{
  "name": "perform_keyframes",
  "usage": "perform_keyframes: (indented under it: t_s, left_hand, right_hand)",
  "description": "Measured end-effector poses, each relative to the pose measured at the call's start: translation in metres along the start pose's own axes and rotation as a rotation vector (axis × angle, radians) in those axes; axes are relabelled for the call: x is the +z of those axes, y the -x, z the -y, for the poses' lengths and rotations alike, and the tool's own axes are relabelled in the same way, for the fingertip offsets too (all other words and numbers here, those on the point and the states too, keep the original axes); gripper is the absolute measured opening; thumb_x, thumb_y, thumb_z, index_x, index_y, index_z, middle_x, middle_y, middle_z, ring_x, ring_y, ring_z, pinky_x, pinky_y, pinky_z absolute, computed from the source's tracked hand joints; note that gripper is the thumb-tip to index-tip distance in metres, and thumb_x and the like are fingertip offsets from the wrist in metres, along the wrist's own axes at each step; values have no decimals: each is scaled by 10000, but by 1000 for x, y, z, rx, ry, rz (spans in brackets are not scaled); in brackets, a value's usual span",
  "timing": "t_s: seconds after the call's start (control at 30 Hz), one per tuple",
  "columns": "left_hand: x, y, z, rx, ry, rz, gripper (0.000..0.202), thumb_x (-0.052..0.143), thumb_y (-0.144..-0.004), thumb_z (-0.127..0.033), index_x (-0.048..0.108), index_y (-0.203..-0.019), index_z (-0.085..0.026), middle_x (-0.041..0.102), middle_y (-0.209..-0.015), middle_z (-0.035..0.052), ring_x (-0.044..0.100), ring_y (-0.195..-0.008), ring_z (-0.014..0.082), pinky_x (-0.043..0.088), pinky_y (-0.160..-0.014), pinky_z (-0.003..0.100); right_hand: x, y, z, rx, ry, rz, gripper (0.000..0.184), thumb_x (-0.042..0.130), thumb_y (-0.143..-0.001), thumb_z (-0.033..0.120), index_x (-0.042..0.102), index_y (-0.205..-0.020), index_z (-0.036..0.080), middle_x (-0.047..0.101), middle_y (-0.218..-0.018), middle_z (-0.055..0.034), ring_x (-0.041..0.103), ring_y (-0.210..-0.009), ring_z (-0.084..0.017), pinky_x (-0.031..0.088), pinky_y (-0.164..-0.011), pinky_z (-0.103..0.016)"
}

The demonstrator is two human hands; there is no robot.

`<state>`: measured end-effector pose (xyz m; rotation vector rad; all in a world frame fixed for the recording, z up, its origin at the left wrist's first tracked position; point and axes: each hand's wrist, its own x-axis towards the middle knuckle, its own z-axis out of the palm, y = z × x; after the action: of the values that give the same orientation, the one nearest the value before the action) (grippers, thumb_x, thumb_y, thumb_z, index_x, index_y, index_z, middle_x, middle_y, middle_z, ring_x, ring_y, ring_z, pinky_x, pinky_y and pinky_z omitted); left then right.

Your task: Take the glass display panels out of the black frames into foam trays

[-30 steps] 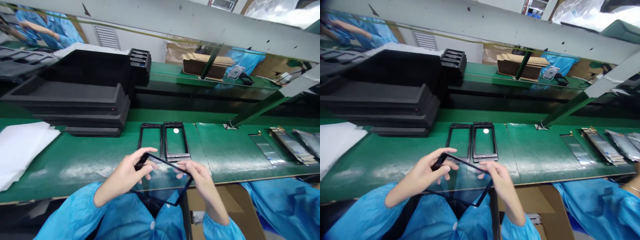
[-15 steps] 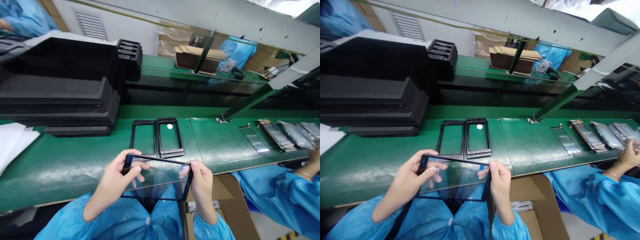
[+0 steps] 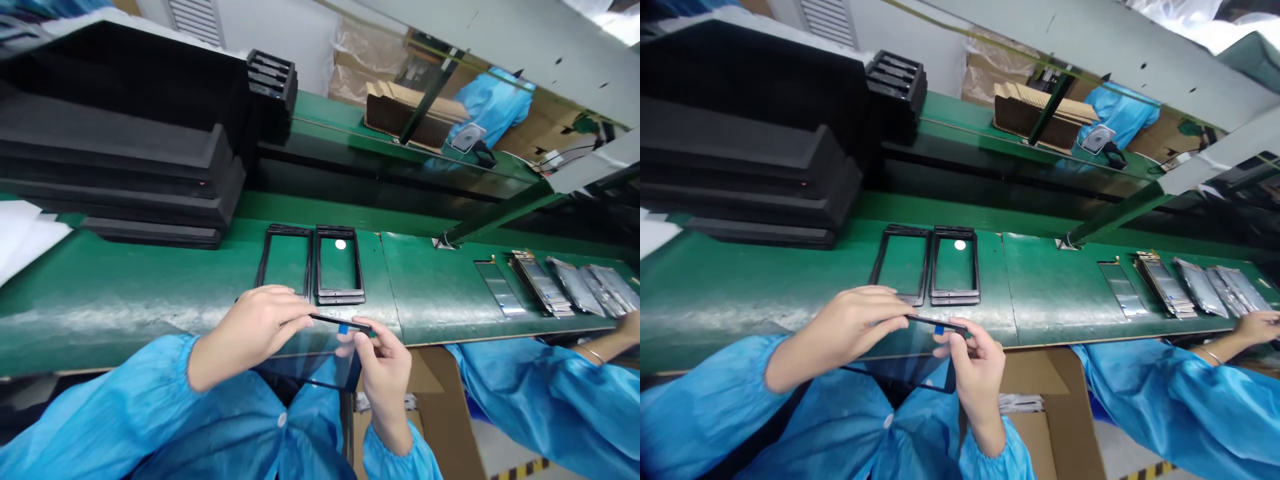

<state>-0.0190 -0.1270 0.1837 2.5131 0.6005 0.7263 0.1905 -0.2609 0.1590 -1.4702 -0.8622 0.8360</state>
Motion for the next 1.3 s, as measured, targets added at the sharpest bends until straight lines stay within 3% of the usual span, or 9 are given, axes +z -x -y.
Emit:
perform_keyframes:
  t_s: [0.17,0.27,0.37,0.5,0.63,0.9,1.1,1.2,1.3]
  left_hand:
    - [4,7,-3,-62,7,-52,296,544,-1084,-288,826,-1127,-212,866,-1045,57,813,-944,261,611,-824,344]
    - [4,6,-10,-200,133,110,337,534,-1084,-326,774,-1319,-301,836,-1224,37,793,-1099,295,597,-917,365]
    - [5,3,-15,-381,428,196,385,494,-1098,-359,721,-1408,-334,849,-1139,29,816,-929,261,609,-835,344]
    - [8,8,-18,-721,881,76,426,536,-1078,-445,716,-1387,-215,838,-1146,123,818,-852,245,622,-680,294]
    - [14,16,-20,-850,1110,-21,458,634,-1030,-497,700,-1343,-170,822,-1192,187,824,-905,273,644,-688,307]
    - [24,21,-20,-877,1133,-18,498,649,-1016,-528,689,-1351,-161,811,-1220,210,827,-913,305,663,-695,343]
    - [12,15,-16,-638,674,7,667,743,-957,-372,539,-1591,-339,712,-1468,86,690,-1318,315,531,-1136,429]
    - [9,9,-19,-523,559,184,666,781,-889,-289,613,-1524,-396,802,-1306,38,786,-1095,305,610,-990,391]
    - [8,8,-19,-627,691,161,466,693,-959,-325,677,-1424,-311,851,-1094,75,810,-804,263,644,-717,326]
  right_hand:
    - [3,-7,3,30,-16,34,260,745,-968,449,797,-1061,211,847,-749,-59,811,-570,-232,670,-584,-294]
    - [7,-16,8,55,-34,181,315,776,-938,475,816,-1109,213,844,-754,-50,816,-607,-233,675,-635,-314]
    - [10,-25,9,90,-104,350,455,786,-916,552,812,-1241,234,859,-833,-56,842,-767,-267,683,-792,-387]
    - [5,-34,-1,162,-234,220,483,720,-939,643,846,-1147,225,867,-1015,-112,848,-827,-280,682,-787,-388]
    - [3,-39,-9,146,-215,135,509,715,-926,669,853,-941,179,824,-684,-90,822,-664,-280,674,-736,-386]
    - [3,-38,11,69,-146,103,487,698,-942,617,762,-690,205,812,-652,-75,767,-517,-245,631,-550,-335]
    - [13,-32,12,9,14,252,305,682,-976,423,812,-781,229,834,-707,-34,793,-614,-218,628,-639,-305]
    - [22,-33,13,-21,30,300,129,776,-886,333,840,-798,265,840,-744,-2,792,-672,-211,624,-672,-297]
    - [9,-38,10,-134,30,71,209,682,-975,377,860,-964,268,861,-1004,-49,804,-971,-247,634,-892,-367]
